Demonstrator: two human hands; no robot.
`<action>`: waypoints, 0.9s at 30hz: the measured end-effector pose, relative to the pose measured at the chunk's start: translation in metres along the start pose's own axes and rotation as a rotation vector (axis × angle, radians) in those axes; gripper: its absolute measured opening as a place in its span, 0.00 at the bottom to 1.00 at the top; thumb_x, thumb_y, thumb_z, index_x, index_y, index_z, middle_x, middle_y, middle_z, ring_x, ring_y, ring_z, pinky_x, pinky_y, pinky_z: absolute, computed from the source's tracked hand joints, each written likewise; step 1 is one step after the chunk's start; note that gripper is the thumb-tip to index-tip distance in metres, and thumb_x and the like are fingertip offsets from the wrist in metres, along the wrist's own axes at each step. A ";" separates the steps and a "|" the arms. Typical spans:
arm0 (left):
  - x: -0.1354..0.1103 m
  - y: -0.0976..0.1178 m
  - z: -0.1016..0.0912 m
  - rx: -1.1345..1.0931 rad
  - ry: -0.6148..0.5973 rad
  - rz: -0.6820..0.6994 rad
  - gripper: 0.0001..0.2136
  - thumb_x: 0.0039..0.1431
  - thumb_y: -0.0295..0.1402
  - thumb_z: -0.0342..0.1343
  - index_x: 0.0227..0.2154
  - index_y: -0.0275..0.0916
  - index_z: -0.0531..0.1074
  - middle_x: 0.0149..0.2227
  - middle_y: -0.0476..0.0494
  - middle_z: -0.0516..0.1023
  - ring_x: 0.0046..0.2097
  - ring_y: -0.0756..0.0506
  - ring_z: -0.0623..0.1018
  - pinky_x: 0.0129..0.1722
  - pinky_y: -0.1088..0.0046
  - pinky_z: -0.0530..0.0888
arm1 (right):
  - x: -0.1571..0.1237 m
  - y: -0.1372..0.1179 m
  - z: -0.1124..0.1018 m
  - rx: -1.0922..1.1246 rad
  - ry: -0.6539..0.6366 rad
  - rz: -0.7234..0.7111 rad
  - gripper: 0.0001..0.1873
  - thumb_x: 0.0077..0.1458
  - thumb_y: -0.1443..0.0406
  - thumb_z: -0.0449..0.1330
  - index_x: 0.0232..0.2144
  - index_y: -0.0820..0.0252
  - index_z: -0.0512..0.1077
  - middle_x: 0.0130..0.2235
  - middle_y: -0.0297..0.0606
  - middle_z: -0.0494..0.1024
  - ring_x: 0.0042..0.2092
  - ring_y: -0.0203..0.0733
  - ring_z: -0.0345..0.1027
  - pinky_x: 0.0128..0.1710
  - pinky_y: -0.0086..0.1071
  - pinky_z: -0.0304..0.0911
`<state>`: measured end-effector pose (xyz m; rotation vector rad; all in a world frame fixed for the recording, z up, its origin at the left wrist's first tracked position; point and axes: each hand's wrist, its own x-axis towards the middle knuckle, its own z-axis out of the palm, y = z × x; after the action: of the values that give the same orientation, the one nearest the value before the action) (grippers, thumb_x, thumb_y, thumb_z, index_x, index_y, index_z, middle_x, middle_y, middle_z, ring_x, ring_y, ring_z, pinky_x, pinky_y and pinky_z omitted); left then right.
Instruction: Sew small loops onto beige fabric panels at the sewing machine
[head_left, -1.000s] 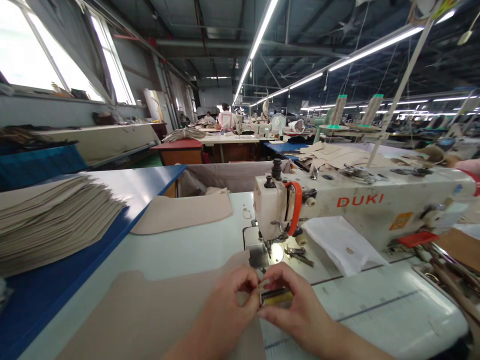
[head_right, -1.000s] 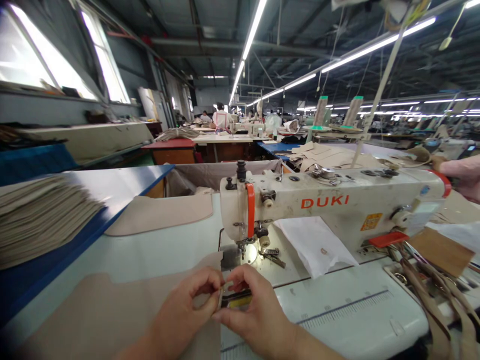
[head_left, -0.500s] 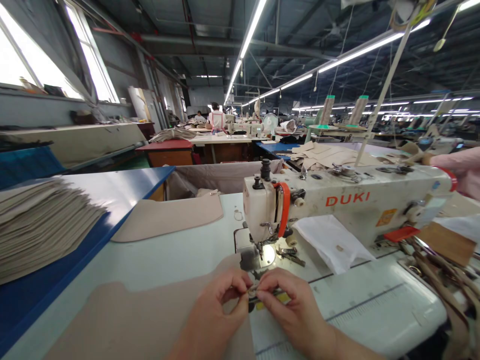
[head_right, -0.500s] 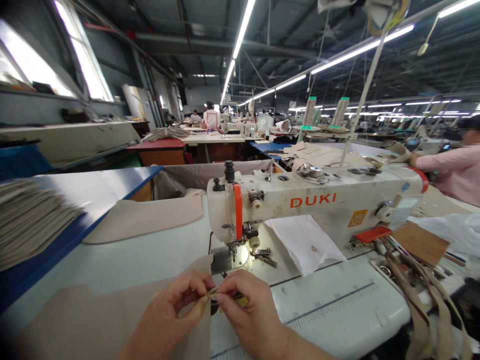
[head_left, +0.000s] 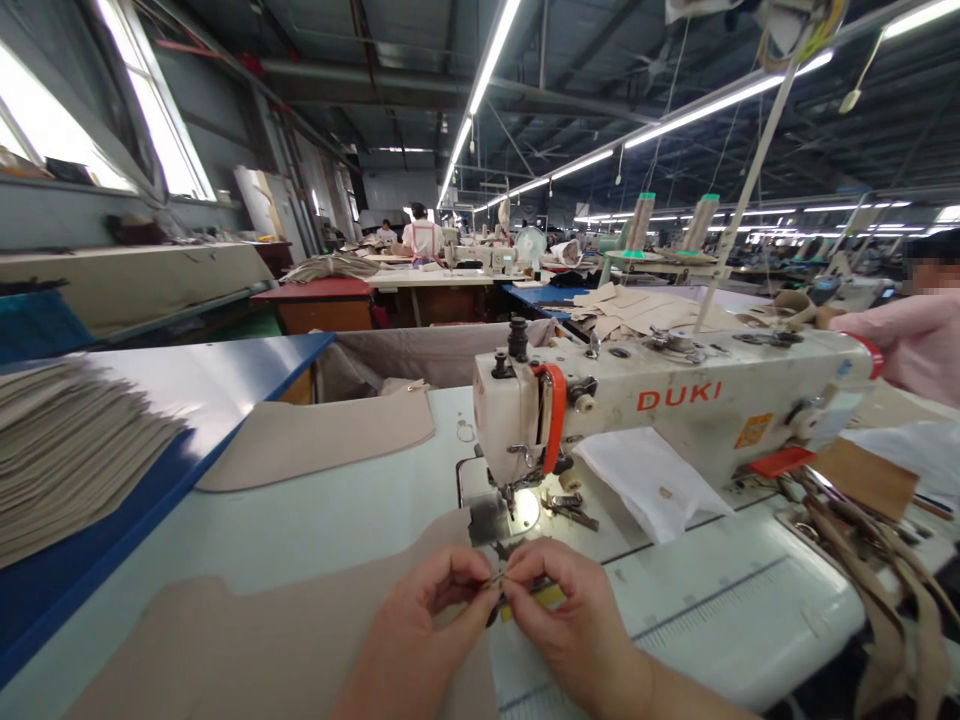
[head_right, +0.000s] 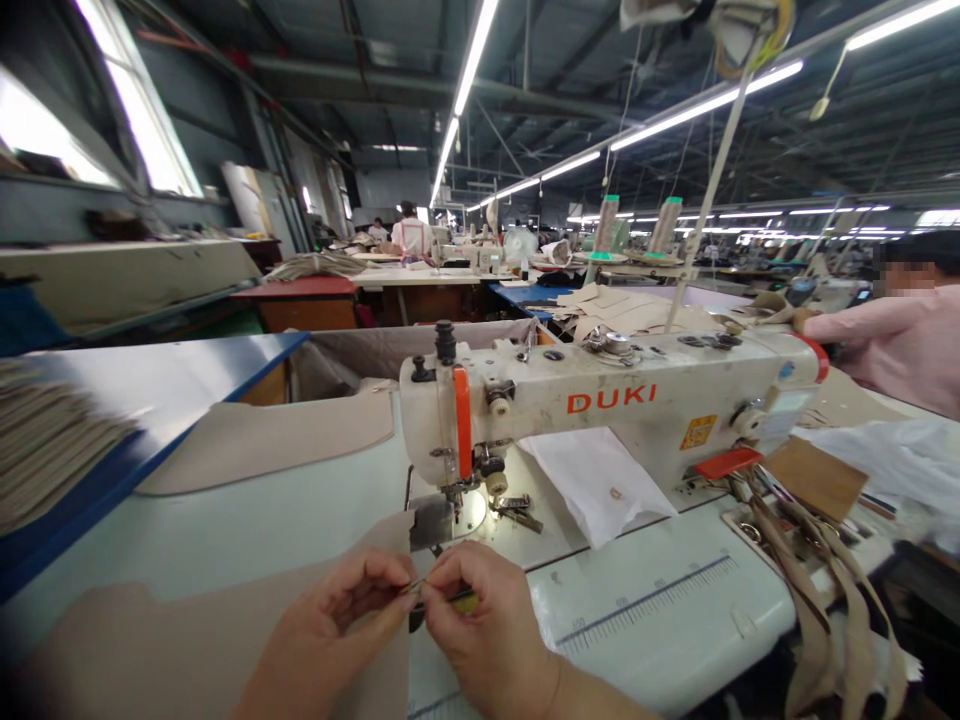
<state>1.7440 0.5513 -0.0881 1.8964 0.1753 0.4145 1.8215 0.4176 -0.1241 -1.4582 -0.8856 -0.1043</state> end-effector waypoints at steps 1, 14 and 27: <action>0.000 0.001 0.000 0.014 0.013 0.006 0.02 0.48 0.31 0.57 0.24 0.39 0.70 0.27 0.50 0.75 0.31 0.50 0.77 0.34 0.78 0.75 | 0.000 0.000 0.000 0.003 -0.007 0.004 0.07 0.51 0.70 0.58 0.23 0.60 0.67 0.27 0.34 0.73 0.33 0.35 0.67 0.34 0.26 0.61; -0.003 -0.001 -0.004 0.140 0.085 0.089 0.02 0.49 0.31 0.55 0.24 0.40 0.70 0.27 0.51 0.76 0.33 0.50 0.78 0.35 0.79 0.76 | 0.002 -0.005 -0.006 0.055 -0.078 0.212 0.03 0.51 0.66 0.61 0.28 0.60 0.75 0.29 0.34 0.76 0.31 0.34 0.69 0.32 0.23 0.62; 0.006 0.001 -0.006 0.216 -0.081 -0.027 0.03 0.51 0.32 0.53 0.26 0.40 0.69 0.27 0.49 0.76 0.32 0.47 0.78 0.34 0.73 0.76 | 0.003 -0.006 -0.006 -0.222 -0.176 0.174 0.07 0.51 0.71 0.55 0.25 0.61 0.72 0.25 0.33 0.71 0.28 0.33 0.62 0.29 0.25 0.54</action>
<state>1.7476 0.5578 -0.0840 2.1164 0.1985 0.3094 1.8229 0.4126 -0.1172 -1.7663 -0.9063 0.0583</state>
